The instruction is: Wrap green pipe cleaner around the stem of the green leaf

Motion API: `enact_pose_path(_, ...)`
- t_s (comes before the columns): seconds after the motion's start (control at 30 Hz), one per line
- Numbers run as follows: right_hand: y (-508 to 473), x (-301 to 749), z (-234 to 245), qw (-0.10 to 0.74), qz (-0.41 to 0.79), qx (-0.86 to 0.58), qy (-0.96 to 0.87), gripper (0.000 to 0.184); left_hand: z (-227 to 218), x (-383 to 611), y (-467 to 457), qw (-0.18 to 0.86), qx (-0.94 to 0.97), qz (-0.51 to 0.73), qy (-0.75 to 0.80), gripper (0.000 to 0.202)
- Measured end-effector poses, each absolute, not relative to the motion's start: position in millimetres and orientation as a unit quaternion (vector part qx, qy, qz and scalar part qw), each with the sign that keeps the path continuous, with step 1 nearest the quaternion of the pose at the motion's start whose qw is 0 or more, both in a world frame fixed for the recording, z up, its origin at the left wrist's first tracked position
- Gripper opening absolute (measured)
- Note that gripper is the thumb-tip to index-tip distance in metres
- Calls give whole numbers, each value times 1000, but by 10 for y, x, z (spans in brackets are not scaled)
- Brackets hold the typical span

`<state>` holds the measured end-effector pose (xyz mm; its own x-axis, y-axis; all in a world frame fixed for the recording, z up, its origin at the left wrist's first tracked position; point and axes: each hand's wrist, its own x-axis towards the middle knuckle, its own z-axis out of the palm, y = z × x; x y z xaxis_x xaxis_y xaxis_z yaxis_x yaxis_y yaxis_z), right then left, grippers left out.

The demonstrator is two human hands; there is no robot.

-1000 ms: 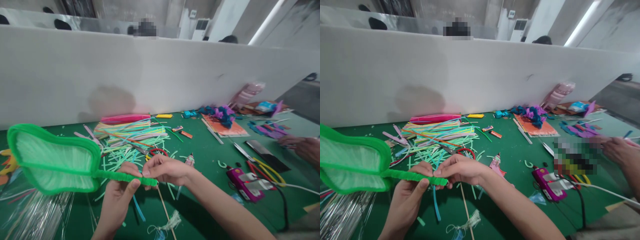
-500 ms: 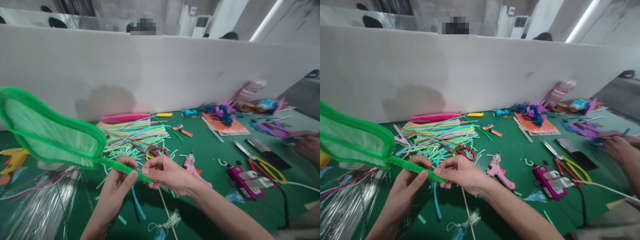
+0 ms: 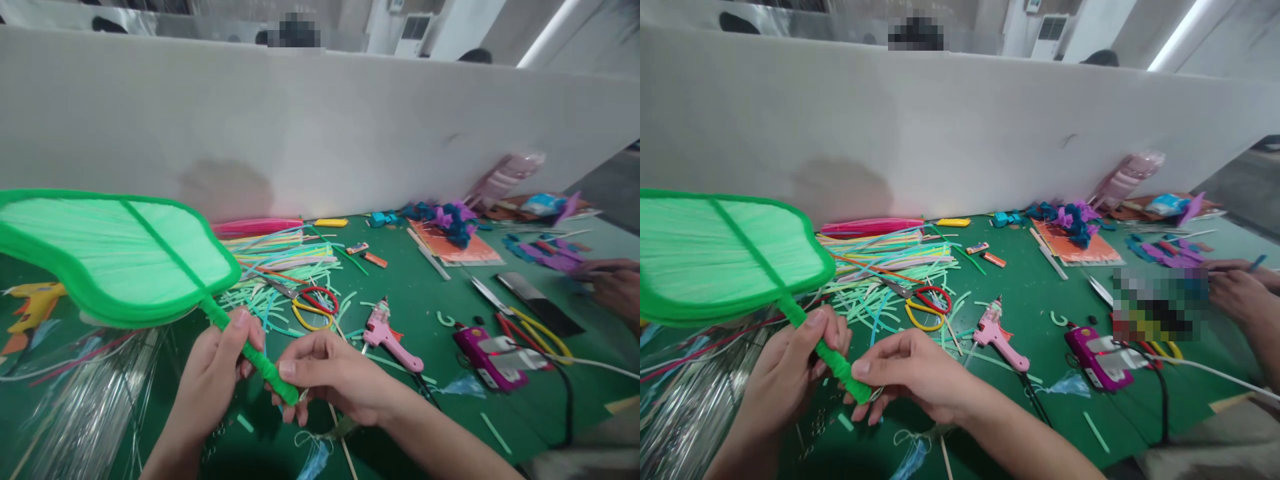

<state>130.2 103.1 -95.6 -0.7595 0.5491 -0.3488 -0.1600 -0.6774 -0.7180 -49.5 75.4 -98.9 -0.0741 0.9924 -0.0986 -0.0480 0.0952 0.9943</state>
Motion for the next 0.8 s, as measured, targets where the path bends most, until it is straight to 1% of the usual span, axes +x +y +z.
enact_pose_path(0.13, 984, 1270, -1054, 180, 917, -229, -273, 30, -992, -452, 767, 598, 431, 525, 425, 43)
enact_pose_path(0.27, 866, 1184, -1088, 171, 936, -178, -249, 39, -988, -427, 782, 649, 402, 543, 351, 43)
enact_pose_path(0.33, 820, 1142, -1077, 186, 932, -172, -261, 41, -970, -428, 806, 646, 414, 543, 341, 45)
enact_pose_path(0.4, 802, 1112, -1072, 228, 905, -194, -301, 40, -932, -427, 843, 607, 453, 531, 380, 46)
enact_pose_path(0.47, 817, 1094, -1086, 287, 833, -259, -395, 36, -881, -415, 889, 504, 491, 527, 477, 43)
enact_pose_path(0.5, 834, 1089, -1100, 321, 768, -304, -464, 32, -856, -402, 913, 435, 491, 535, 533, 37)
enact_pose_path(0.57, 871, 1083, -1137, 387, 583, -384, -603, 20, -823, -369, 958, 346, 470, 546, 601, 30)
enact_pose_path(0.63, 900, 1083, -1169, 433, 411, -417, -685, 11, -816, -335, 991, 314, 456, 557, 620, 32)
enact_pose_path(0.67, 908, 1085, -1177, 445, 367, -419, -701, 9, -819, -322, 1000, 311, 455, 560, 619, 31)
enact_pose_path(0.7, 910, 1088, -1179, 451, 351, -420, -705, 7, -823, -313, 1004, 308, 453, 566, 616, 29)
enact_pose_path(0.8, 896, 1107, -1148, 454, 375, -430, -684, 5, -818, -309, 986, 306, 443, 581, 610, 22)
